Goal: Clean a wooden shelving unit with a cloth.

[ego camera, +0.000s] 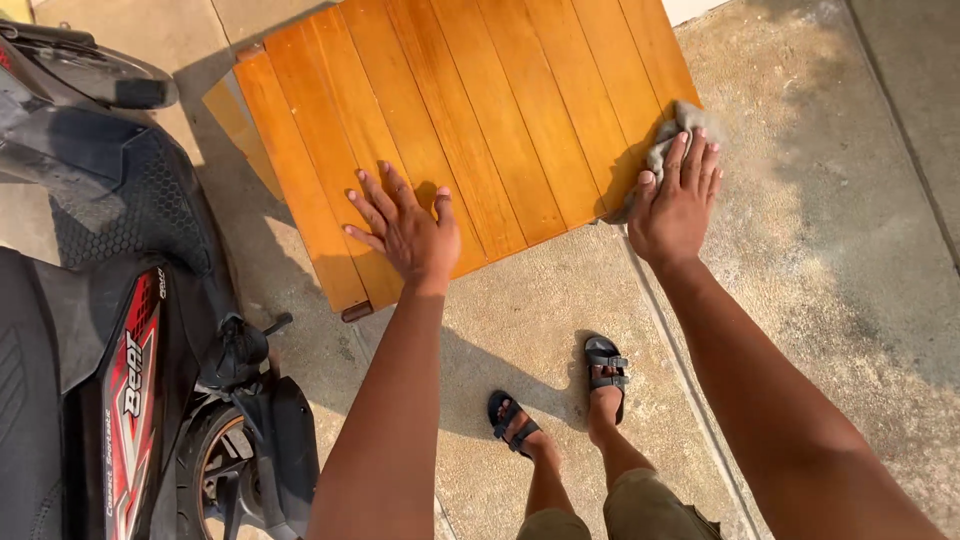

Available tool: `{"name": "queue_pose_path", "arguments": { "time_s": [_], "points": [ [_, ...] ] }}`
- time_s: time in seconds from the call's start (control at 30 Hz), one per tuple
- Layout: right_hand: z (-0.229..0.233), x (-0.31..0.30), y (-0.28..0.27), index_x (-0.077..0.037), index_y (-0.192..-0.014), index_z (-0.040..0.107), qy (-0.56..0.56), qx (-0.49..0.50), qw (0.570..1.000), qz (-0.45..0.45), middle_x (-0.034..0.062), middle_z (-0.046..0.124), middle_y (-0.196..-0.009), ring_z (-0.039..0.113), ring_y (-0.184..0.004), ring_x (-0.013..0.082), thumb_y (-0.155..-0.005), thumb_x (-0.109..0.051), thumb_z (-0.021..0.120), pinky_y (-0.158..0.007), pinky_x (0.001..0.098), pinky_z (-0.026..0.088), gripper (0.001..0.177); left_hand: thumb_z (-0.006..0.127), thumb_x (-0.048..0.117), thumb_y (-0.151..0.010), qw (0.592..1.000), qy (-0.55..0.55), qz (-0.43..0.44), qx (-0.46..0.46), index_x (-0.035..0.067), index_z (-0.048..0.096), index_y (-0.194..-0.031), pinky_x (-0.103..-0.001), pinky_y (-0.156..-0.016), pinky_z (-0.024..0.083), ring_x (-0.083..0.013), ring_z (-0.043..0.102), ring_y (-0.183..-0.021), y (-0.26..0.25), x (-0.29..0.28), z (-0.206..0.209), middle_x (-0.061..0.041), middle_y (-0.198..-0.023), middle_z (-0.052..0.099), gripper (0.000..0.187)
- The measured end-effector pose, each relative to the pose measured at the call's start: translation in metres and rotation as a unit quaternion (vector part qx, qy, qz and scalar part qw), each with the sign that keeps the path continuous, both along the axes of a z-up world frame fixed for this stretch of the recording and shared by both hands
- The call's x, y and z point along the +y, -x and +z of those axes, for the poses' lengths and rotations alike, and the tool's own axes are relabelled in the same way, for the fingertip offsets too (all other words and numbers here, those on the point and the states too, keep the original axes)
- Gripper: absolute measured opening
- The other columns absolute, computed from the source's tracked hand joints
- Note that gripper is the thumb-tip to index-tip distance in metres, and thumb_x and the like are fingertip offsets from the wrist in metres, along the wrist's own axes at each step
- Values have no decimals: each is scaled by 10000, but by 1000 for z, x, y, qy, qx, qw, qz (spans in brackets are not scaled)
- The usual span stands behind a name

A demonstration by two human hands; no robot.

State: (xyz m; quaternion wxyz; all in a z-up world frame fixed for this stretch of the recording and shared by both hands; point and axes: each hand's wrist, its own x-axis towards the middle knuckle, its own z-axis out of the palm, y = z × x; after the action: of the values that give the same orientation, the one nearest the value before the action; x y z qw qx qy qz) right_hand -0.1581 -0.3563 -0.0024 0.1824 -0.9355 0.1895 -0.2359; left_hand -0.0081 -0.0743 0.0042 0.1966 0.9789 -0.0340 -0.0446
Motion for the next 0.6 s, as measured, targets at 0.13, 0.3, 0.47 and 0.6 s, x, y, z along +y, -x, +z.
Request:
{"name": "queue_pose_path", "arguments": {
  "time_s": [0.13,0.3,0.47,0.6],
  "points": [
    [-24,-15,-10,65,-1593,360,-47,94,987,-119,290,310,-1657,235,-1529,507,-1090,-223,491,-1218,622,192,594,431,607,-997,992,-126,24,6,108,131,-1665,-716,-1181,-69,-437,-50,-1577,3,-24,-1,-189,-1714,-37,886],
    [-62,-83,-30,68,-1601,385,-156,-101,959,-215,289,376,-1633,372,-1512,439,-1136,-229,444,-1247,496,357,555,403,618,-1010,991,-133,14,-28,99,136,-1677,-719,-1201,-45,-436,-51,-1591,-5,-27,-7,-198,-1731,-28,886],
    [-99,-146,21,61,-1360,548,-748,-223,574,-248,250,553,-1456,637,-1255,324,-1084,-324,387,-1115,443,533,501,387,585,-1035,987,-151,0,-58,61,139,-1674,-747,-1177,-3,-485,11,-1579,4,-18,-20,-247,-1721,21,863],
    [-6,-101,1,24,-1413,497,-726,-247,625,-143,239,543,-1477,656,-1308,285,-1142,-379,336,-1155,418,526,510,376,585,-1046,983,-177,5,-42,75,142,-1676,-746,-1203,5,-482,46,-1591,4,-23,-16,-241,-1732,41,844]
  ]
}}
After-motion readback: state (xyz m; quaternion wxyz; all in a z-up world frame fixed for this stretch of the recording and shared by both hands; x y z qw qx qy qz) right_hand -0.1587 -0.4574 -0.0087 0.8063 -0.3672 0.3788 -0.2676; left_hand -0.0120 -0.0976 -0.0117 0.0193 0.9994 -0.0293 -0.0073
